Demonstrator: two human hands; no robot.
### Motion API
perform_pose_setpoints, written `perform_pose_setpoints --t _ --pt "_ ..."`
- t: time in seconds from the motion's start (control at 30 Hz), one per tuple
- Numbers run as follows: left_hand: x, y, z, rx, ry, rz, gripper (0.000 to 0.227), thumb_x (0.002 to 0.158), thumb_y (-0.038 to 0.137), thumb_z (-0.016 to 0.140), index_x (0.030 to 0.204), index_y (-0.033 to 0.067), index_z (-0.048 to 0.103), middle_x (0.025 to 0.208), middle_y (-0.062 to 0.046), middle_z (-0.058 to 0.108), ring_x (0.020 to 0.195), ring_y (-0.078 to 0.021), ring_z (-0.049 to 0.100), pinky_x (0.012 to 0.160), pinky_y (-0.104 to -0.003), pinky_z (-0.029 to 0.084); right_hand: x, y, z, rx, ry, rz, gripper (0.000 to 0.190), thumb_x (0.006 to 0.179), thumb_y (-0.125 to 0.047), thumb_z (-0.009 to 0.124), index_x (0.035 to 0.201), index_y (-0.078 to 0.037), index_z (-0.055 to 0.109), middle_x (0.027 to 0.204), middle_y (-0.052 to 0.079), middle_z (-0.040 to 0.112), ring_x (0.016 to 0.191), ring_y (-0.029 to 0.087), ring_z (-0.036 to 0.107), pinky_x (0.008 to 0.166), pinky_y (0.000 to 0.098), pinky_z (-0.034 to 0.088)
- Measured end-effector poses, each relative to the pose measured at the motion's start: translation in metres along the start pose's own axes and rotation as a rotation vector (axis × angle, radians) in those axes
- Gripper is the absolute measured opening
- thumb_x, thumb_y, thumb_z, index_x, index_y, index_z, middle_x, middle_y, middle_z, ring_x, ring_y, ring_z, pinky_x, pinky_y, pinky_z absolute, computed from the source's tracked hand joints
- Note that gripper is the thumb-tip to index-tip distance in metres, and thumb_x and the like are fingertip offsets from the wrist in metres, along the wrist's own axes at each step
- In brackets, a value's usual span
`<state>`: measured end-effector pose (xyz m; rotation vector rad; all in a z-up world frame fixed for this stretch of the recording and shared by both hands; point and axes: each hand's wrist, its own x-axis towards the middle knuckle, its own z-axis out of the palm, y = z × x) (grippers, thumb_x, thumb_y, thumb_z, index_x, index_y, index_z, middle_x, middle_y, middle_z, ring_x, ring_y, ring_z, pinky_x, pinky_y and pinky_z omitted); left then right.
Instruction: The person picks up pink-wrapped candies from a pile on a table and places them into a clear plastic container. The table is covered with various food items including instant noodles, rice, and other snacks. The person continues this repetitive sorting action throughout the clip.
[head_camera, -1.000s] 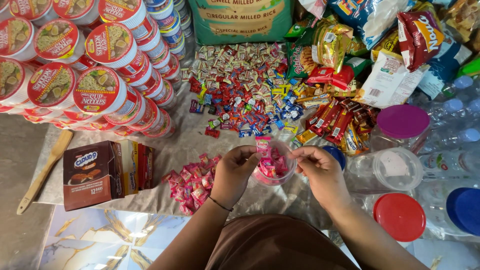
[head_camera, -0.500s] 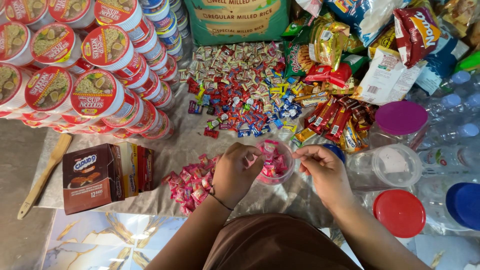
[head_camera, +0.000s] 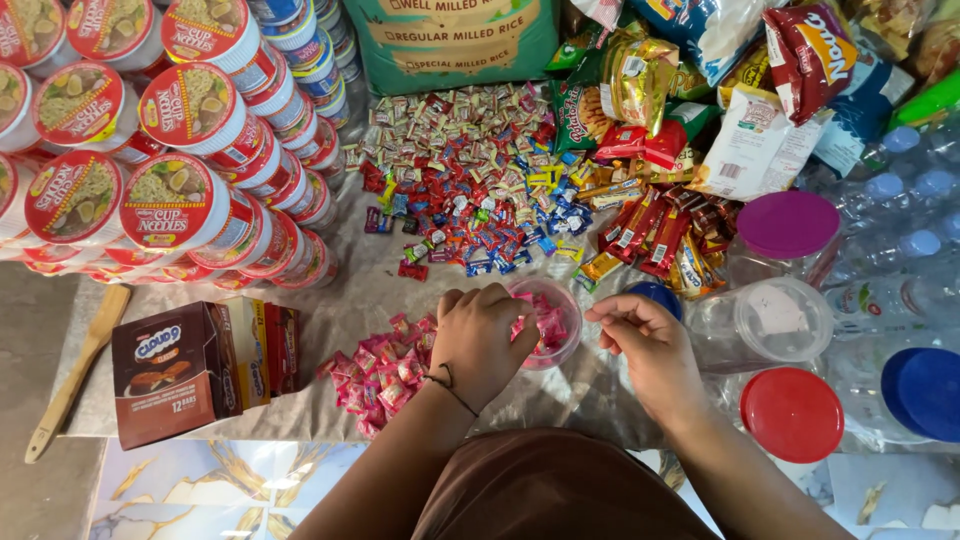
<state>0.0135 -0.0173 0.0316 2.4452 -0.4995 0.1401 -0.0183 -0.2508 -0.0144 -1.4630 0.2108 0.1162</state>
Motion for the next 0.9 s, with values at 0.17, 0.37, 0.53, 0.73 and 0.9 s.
perform_pose_setpoints --t 0.17,0.37,0.53,0.73,0.9 --pt "0.000 -0.004 0.002 -0.023 0.008 0.018 0.013 0.081 0.028 0.073 0.087 0.0173 0.077 0.089 -0.003 0.070 0.088 -0.0248 0.067 0.088 -0.045 0.042 -0.003 0.005 -0.003 -0.007 0.022 0.004 0.017 0.095 -0.001 0.059 0.106 0.000 0.072 0.092 0.004 0.072 0.074 0.009 0.059 0.069 0.0250 0.048" --pt "0.000 -0.003 -0.004 -0.112 0.089 0.038 0.012 0.081 0.021 0.076 0.091 0.0158 0.076 0.091 -0.003 0.070 0.085 -0.0247 0.067 0.087 -0.044 0.043 -0.007 0.005 -0.002 -0.010 0.029 0.003 0.017 0.096 -0.002 0.059 0.107 0.000 0.072 0.094 0.006 0.073 0.075 0.010 0.060 0.070 0.0254 0.049" --pt "0.007 -0.013 -0.040 -0.253 0.272 0.039 0.018 0.084 0.004 0.069 0.100 0.0123 0.073 0.095 -0.005 0.068 0.079 -0.0201 0.065 0.085 -0.039 0.048 -0.012 -0.002 0.003 0.045 0.025 -0.043 0.016 0.097 -0.004 0.060 0.110 0.001 0.069 0.103 0.010 0.075 0.078 0.012 0.060 0.074 0.0274 0.049" --pt "-0.005 -0.068 -0.077 -0.425 0.325 -0.105 0.025 0.089 -0.002 0.061 0.110 0.0073 0.071 0.100 -0.008 0.068 0.079 -0.0214 0.067 0.073 -0.033 0.054 -0.037 -0.040 0.041 -0.101 0.004 -0.245 0.022 0.105 -0.012 0.055 0.118 0.001 0.067 0.107 0.010 0.074 0.089 0.014 0.061 0.084 0.0281 0.050" --pt "-0.039 -0.116 -0.086 -0.113 0.550 -0.084 0.034 0.078 -0.005 0.059 0.108 0.0073 0.070 0.106 -0.012 0.064 0.101 -0.0329 0.063 0.088 -0.042 0.052 -0.044 -0.062 0.096 -0.210 -0.259 -0.545 0.020 0.105 -0.011 0.058 0.118 0.002 0.065 0.114 0.009 0.068 0.102 0.015 0.064 0.092 0.0282 0.052"
